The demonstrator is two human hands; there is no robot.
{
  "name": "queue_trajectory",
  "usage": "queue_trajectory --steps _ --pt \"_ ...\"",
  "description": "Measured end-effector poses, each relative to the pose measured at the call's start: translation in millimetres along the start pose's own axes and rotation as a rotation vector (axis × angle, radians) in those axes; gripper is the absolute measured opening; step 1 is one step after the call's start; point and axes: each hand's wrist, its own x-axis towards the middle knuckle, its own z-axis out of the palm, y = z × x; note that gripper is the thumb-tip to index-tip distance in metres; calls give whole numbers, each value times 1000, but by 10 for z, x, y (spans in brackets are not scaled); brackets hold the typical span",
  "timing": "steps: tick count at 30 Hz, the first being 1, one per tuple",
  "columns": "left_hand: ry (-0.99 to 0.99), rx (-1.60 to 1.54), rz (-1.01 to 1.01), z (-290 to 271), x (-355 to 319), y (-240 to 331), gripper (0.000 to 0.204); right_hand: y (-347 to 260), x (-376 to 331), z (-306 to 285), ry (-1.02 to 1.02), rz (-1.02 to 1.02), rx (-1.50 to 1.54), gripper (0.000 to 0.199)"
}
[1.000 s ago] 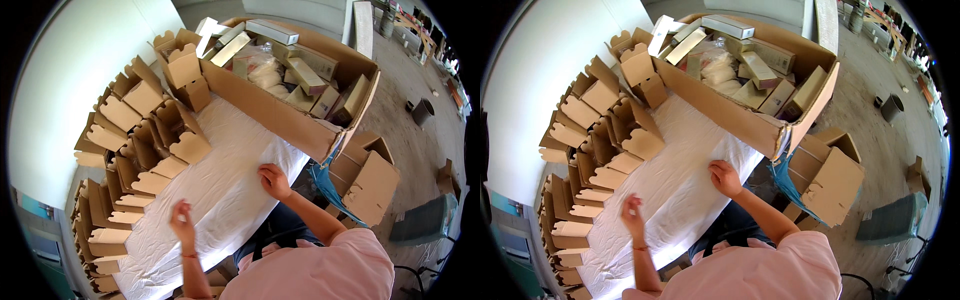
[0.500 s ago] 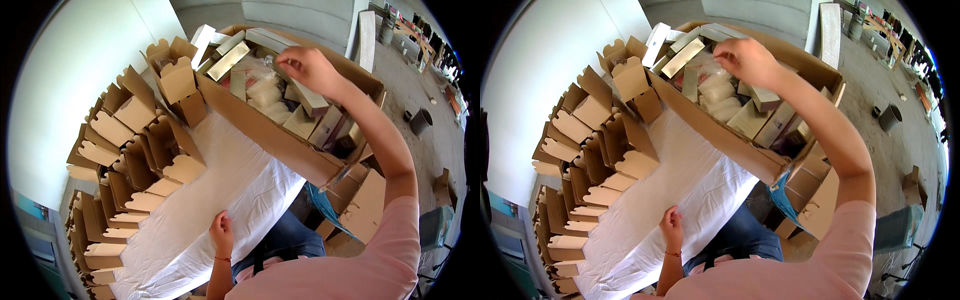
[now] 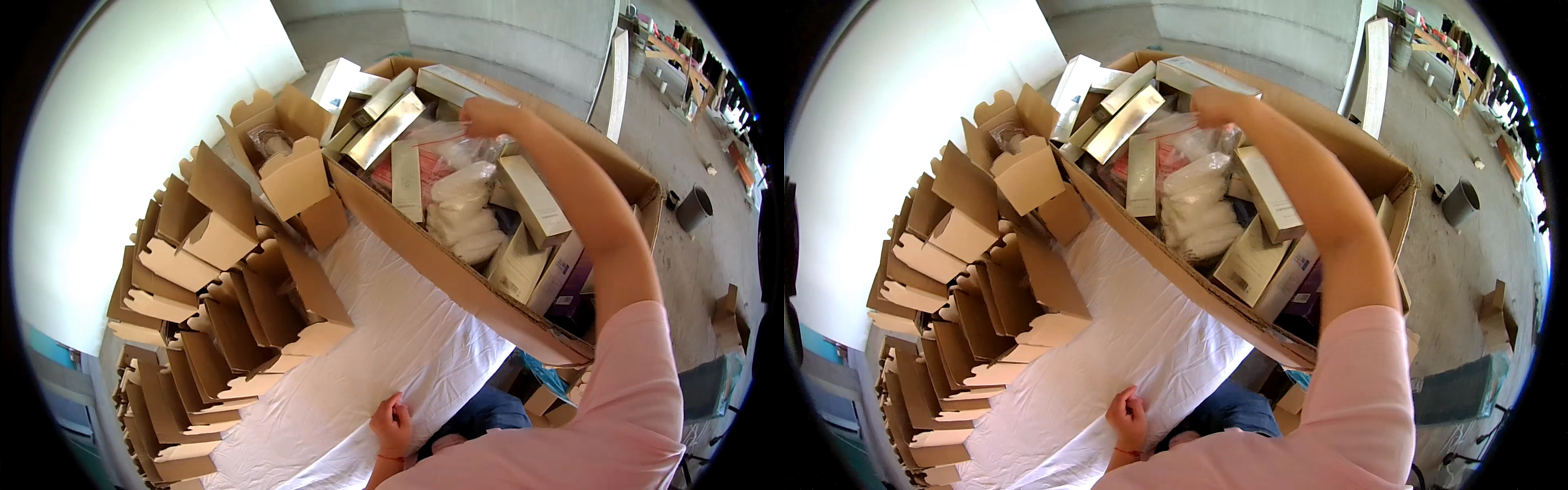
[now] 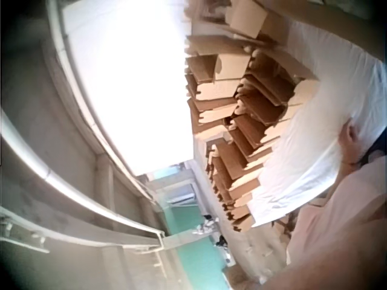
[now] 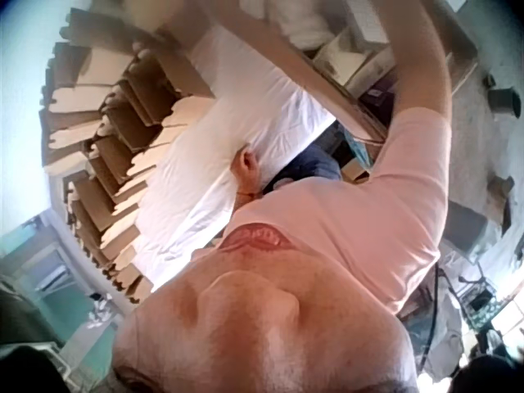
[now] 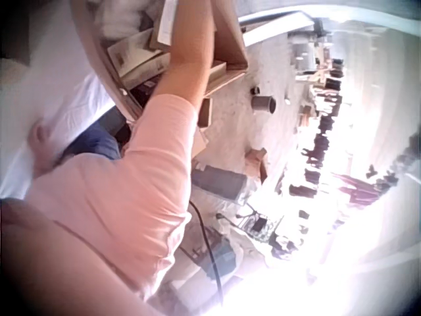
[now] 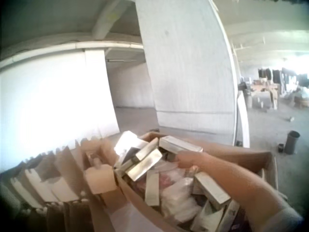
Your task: The person places items into cardboard boxes. They remove a cylindrical white item from a plastic bag and place it in a box, then pack several flat white and colored boxes into larger cardboard boxes by hand.
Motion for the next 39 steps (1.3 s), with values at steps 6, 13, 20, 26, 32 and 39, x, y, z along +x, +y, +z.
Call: queue_trajectory --steps 6,13,20,26,32,39 --pt "-39 77 9 19 -13 -41 17 -110 -274 -153 -138 22 -348 24" --pt "-29 130 27 44 24 -7 18 -1080 277 373 99 -443 77 31" --pt "-3 141 6 72 30 13 16 -847 791 868 -83 -226 -196 28" --pt "-25 141 25 70 82 17 15 -1026 1058 1003 911 -687 -350 36" --pt "4 151 42 59 51 -3 17 -850 1033 703 863 -424 -136 46" --pt "18 125 53 86 50 -17 19 -177 795 116 1011 -123 582 53"
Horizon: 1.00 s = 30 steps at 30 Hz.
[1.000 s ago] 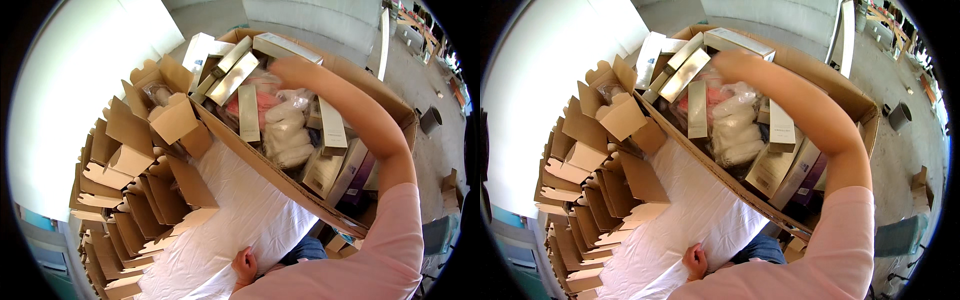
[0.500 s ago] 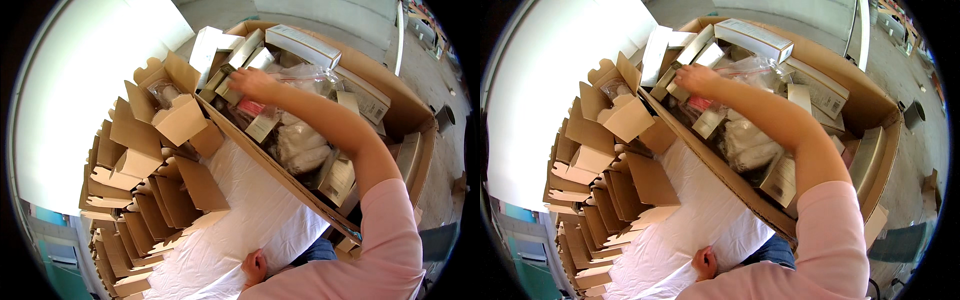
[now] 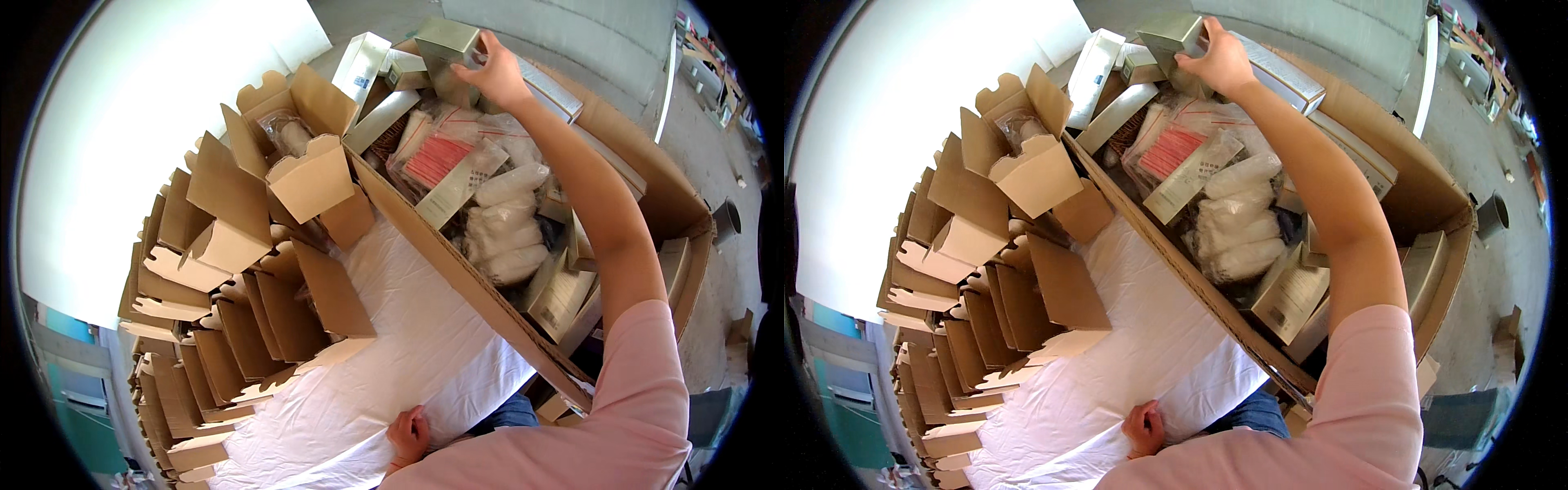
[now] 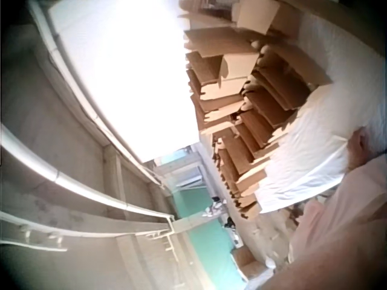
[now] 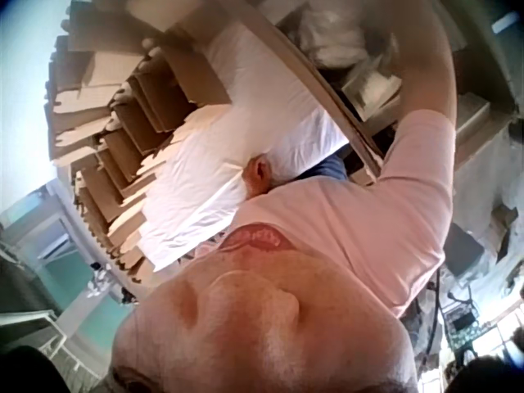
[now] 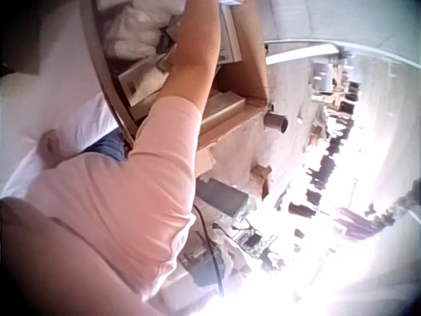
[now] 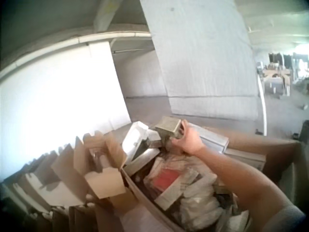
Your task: The person places items into cardboard boxes. They remove a cylindrical white item from a plastic bag and place it in a box, then pack several flat white and colored boxes into larger cardboard boxes by hand.
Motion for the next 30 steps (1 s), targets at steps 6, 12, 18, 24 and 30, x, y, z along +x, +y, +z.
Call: queue_trajectory --steps 6,12,18,24,30 --pt "-9 -1 -8 -31 27 39 19 -172 -468 -126 -265 -344 -99 57" --pt "-15 -24 -21 -32 3 12 21 -668 -648 -181 -874 -317 -72 49" --pt "-53 -6 -36 -46 30 9 21 -381 -153 541 -439 -287 -306 41" --pt "-19 -29 -52 -80 -27 2 19 -349 -179 1201 -597 57 -649 65" --pt "-115 -70 4 -17 -122 -133 18 306 -77 1316 -731 -326 -827 73"
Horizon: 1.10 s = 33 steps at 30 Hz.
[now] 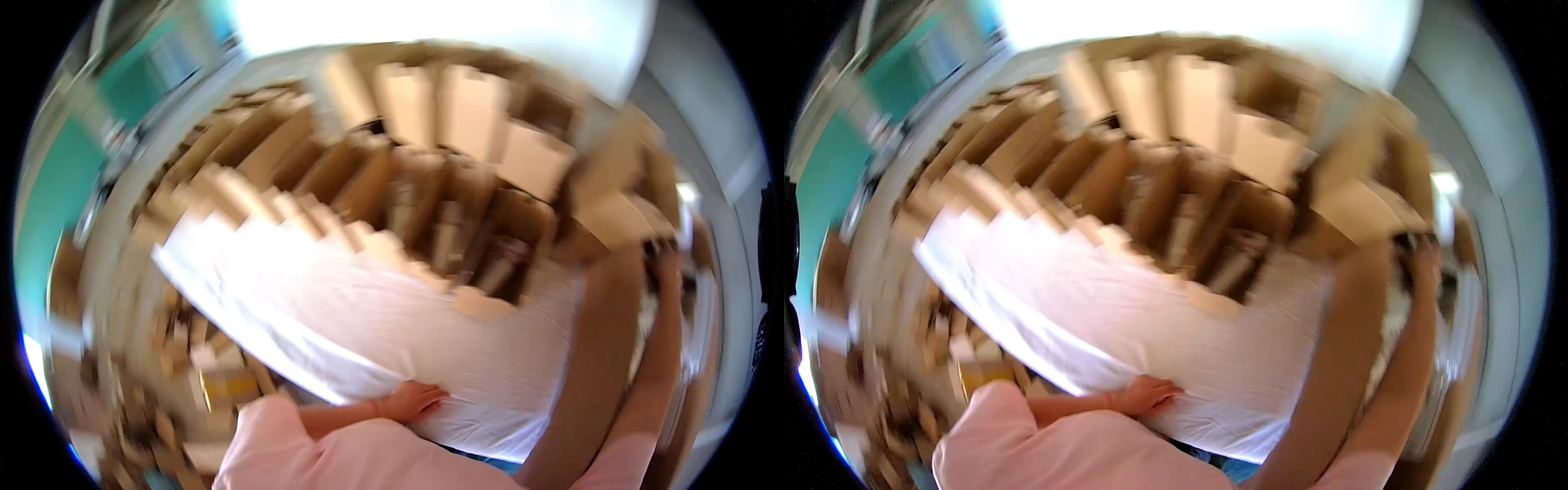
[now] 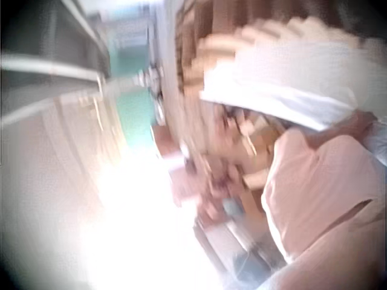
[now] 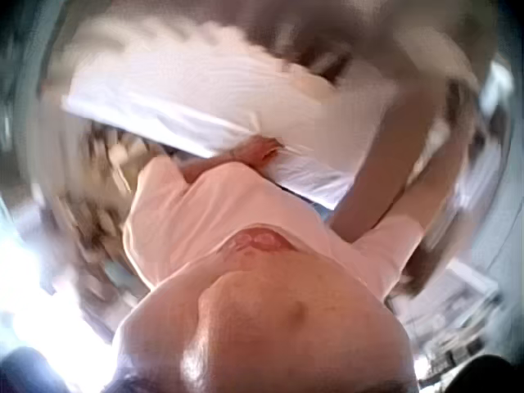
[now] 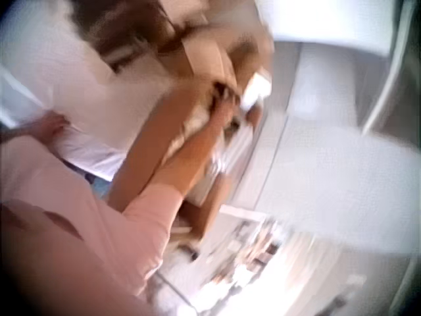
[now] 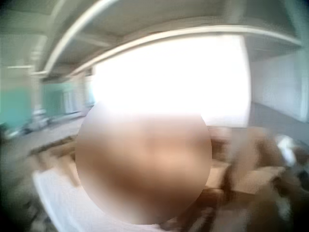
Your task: The person places items into cardboard boxes. They remove a cylindrical white item from a plastic bag and place it in a box, then pack several flat white and colored boxes into larger cardboard boxes by hand.
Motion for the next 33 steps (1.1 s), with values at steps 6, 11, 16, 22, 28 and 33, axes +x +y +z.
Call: queue_trajectory --steps 6,11,16,22,28,33 --pt "-12 -120 20 -39 -11 28 16 251 -24 66 -370 -77 -118 25" --pt "93 -115 27 -50 -25 43 12 281 -523 -453 -159 -293 440 21" --pt "167 -175 1 -112 -37 84 9 186 -1015 -1494 -314 -302 775 24" --pt "436 -536 -73 -343 -31 94 15 -747 -1971 -2570 61 -242 735 34" --pt "1149 -30 -163 -2906 -409 -815 21 -1646 -3018 -2840 97 -245 824 33" --pt "1278 759 -302 -4652 -1098 -1417 60 -2797 -3663 -2148 188 -346 902 29"
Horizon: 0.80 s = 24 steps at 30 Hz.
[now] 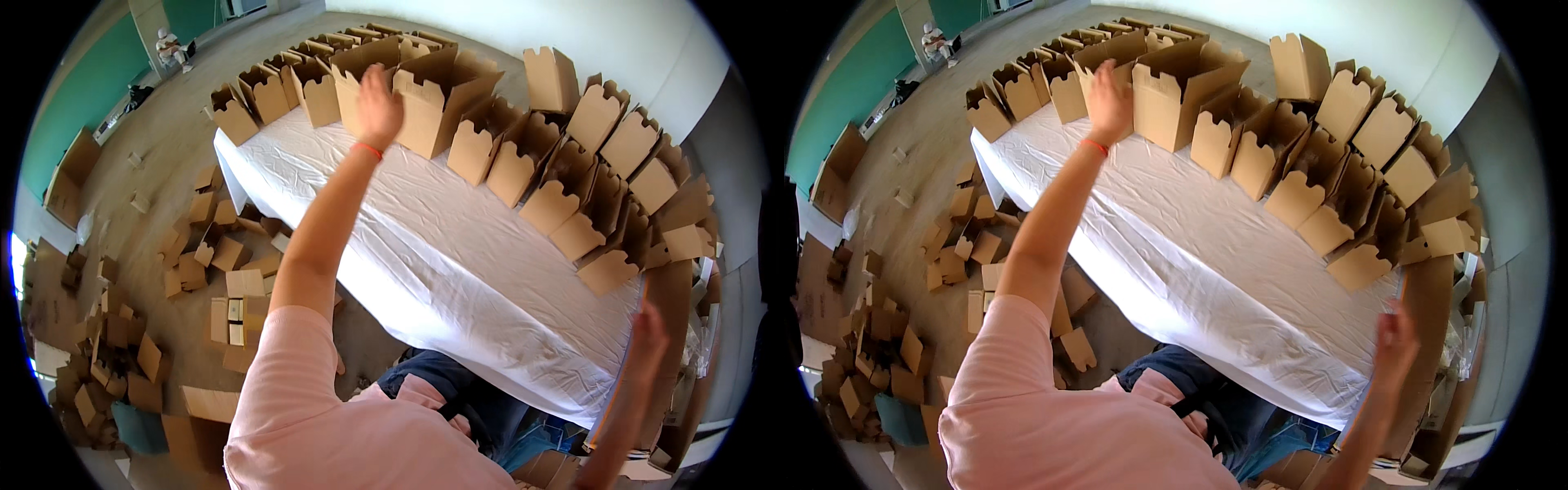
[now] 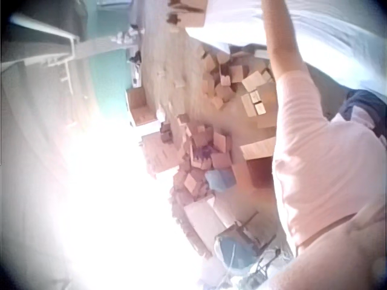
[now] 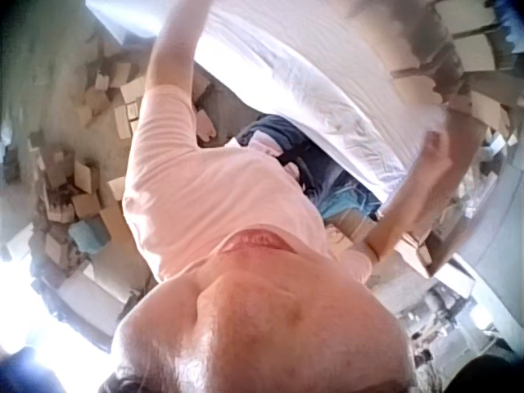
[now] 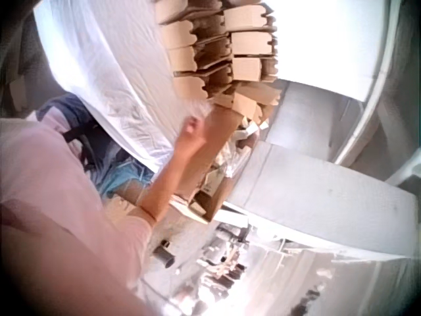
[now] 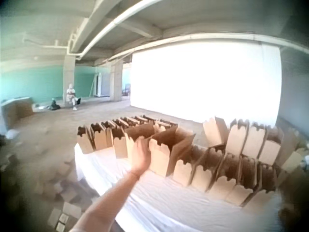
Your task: The person places items into cardboard boxes. They remove a cylindrical white item from a plastic bag and place it in a box, then pack several flat white and colored boxes into larger cardboard boxes by hand.
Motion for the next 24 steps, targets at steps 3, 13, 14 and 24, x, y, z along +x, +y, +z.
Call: queue_trajectory --steps 3,13,14,24 --pt "-67 409 27 0 306 -443 56 -293 -325 796 6 -58 177 32" --pt "-145 282 4 -123 -192 -858 23 -196 -921 2201 51 13 332 22" --pt "-140 277 0 -196 -172 -881 21 -195 -930 2203 49 10 346 22" --pt "276 85 163 -1765 -434 -605 14 -259 -938 2230 93 -93 238 18"
